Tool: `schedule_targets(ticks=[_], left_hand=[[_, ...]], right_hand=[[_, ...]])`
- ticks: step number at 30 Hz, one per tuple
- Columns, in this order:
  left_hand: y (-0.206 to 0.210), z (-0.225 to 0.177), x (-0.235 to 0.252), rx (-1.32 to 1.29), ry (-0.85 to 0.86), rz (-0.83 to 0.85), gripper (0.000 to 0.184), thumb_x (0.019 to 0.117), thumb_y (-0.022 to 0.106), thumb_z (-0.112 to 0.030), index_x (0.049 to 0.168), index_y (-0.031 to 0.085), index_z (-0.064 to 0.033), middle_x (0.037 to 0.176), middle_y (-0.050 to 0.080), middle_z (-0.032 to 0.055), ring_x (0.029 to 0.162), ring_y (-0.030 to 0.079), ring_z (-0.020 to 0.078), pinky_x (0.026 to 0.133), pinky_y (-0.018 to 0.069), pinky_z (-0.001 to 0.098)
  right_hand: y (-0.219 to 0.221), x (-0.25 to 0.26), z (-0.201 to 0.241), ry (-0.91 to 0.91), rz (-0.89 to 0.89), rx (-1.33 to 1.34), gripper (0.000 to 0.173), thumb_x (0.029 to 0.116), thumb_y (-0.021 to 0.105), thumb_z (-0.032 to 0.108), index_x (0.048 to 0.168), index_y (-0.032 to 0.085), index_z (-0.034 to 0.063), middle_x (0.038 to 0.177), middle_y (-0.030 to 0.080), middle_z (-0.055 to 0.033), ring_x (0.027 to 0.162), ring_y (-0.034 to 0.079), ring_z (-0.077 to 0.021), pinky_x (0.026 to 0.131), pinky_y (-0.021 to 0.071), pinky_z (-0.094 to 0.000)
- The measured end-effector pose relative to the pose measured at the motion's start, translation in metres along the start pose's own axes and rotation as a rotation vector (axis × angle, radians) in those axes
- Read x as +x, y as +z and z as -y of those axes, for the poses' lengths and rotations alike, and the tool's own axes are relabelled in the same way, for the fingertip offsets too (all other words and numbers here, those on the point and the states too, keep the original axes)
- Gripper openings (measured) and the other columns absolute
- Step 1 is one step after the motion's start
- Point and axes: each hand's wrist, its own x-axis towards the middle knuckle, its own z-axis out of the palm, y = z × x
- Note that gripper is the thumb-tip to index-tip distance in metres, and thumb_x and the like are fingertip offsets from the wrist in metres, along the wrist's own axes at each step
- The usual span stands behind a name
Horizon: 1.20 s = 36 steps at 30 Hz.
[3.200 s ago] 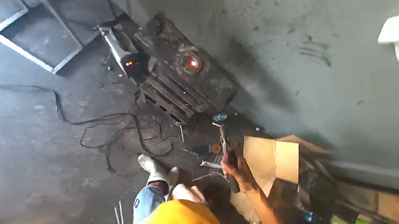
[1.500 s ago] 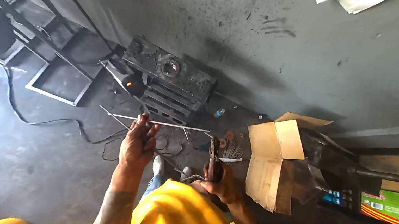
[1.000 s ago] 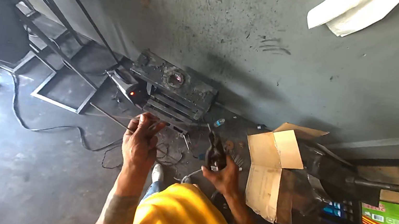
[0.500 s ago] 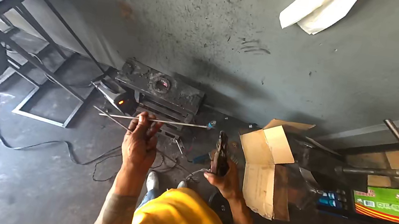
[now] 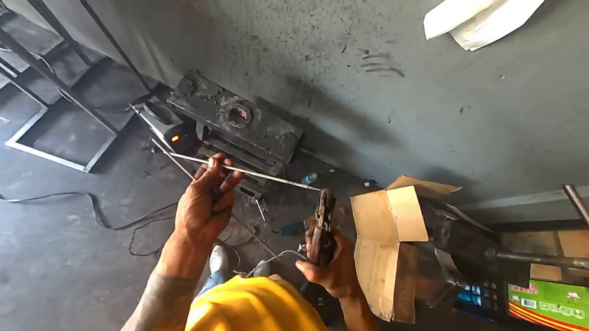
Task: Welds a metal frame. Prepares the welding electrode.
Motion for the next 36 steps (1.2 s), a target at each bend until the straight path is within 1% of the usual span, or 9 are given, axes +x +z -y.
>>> schedule_targets(ticks=[2,7,10,13,21,24,26,30,36], left_hand=[[-0.001,-0.004,0.001,0.005,0.001,0.002,0.027,0.1127,0.033,-0.023,0.115,0.059,-0.0146,0.099,0.068,0.0008,0.051,0.05,-0.0022,0.038,0.0334,0.0089],[-0.003,-0.01,0.002,0.028,-0.002,0.005,0.028,0.1129,0.033,-0.024,0.116,0.059,-0.0153,0.099,0.068,0.0006,0.053,0.053,-0.0015,0.038,0.0352,0.0094],[-0.005,-0.013,0.003,0.03,0.01,0.017,0.028,0.1129,0.032,-0.023,0.118,0.059,-0.0147,0.1,0.068,0.001,0.054,0.054,-0.0018,0.038,0.0364,0.0091],[-0.006,-0.016,0.004,0.047,0.015,0.024,0.028,0.1128,0.033,-0.023,0.118,0.059,-0.0154,0.1,0.067,0.0003,0.053,0.053,-0.0024,0.039,0.0357,0.0085],[-0.008,-0.018,0.006,0.065,0.014,0.006,0.027,0.1128,0.033,-0.024,0.12,0.058,-0.0161,0.097,0.067,0.0001,0.054,0.053,-0.0022,0.039,0.0352,0.0087],[-0.007,-0.019,0.005,0.064,0.008,-0.008,0.027,0.1127,0.034,-0.024,0.121,0.059,-0.0157,0.096,0.067,0.0006,0.053,0.053,-0.0019,0.038,0.0347,0.0089],[-0.007,-0.018,0.006,0.064,0.014,-0.011,0.028,0.1127,0.034,-0.024,0.121,0.059,-0.0155,0.097,0.068,0.0008,0.054,0.054,-0.0016,0.038,0.0354,0.0089],[-0.007,-0.02,0.006,0.085,0.026,-0.002,0.026,0.1127,0.035,-0.024,0.122,0.058,-0.0161,0.098,0.067,-0.0002,0.052,0.052,-0.0027,0.038,0.0346,0.0084],[-0.007,-0.021,0.005,0.079,0.028,-0.011,0.025,0.1123,0.037,-0.024,0.121,0.06,-0.0166,0.096,0.068,-0.0009,0.054,0.055,-0.0025,0.038,0.036,0.0084]], right_hand=[[0.002,0.001,0.002,0.002,0.007,-0.018,0.066,0.0626,0.091,0.029,0.112,0.063,-0.0041,0.088,0.069,-0.0005,0.078,0.066,-0.0026,0.072,0.0578,-0.0206],[0.005,0.005,0.006,-0.005,0.012,-0.076,0.07,0.0618,0.092,0.035,0.112,0.064,-0.004,0.093,0.071,0.0002,0.083,0.067,0.0003,0.077,0.0579,-0.0186],[0.007,0.006,0.006,-0.002,0.018,-0.087,0.071,0.0618,0.092,0.038,0.112,0.064,-0.0038,0.094,0.071,0.0002,0.084,0.067,0.0006,0.078,0.0578,-0.0188],[0.006,0.006,0.006,0.005,0.037,-0.079,0.072,0.0616,0.092,0.038,0.113,0.064,-0.0041,0.095,0.071,-0.0005,0.084,0.067,0.0,0.078,0.058,-0.0193],[0.003,0.008,0.008,0.031,0.085,-0.103,0.073,0.0625,0.092,0.037,0.115,0.063,-0.0049,0.096,0.071,-0.0011,0.086,0.067,-0.0006,0.08,0.0582,-0.0201],[0.004,0.009,0.011,0.04,0.114,-0.099,0.068,0.0623,0.091,0.034,0.112,0.064,-0.003,0.093,0.071,0.0013,0.084,0.066,0.0013,0.078,0.0572,-0.018],[0.004,0.008,0.011,0.054,0.126,-0.115,0.069,0.0622,0.091,0.035,0.113,0.064,-0.0035,0.092,0.07,0.0013,0.082,0.065,0.002,0.076,0.0566,-0.0173],[0.004,0.006,0.01,0.059,0.126,-0.137,0.074,0.062,0.091,0.038,0.115,0.064,-0.0044,0.095,0.071,-0.0001,0.084,0.066,0.0012,0.078,0.0571,-0.0179],[0.004,0.004,0.012,0.062,0.117,-0.116,0.073,0.0621,0.091,0.036,0.116,0.064,-0.004,0.095,0.071,0.0004,0.085,0.066,0.001,0.08,0.0572,-0.018]])
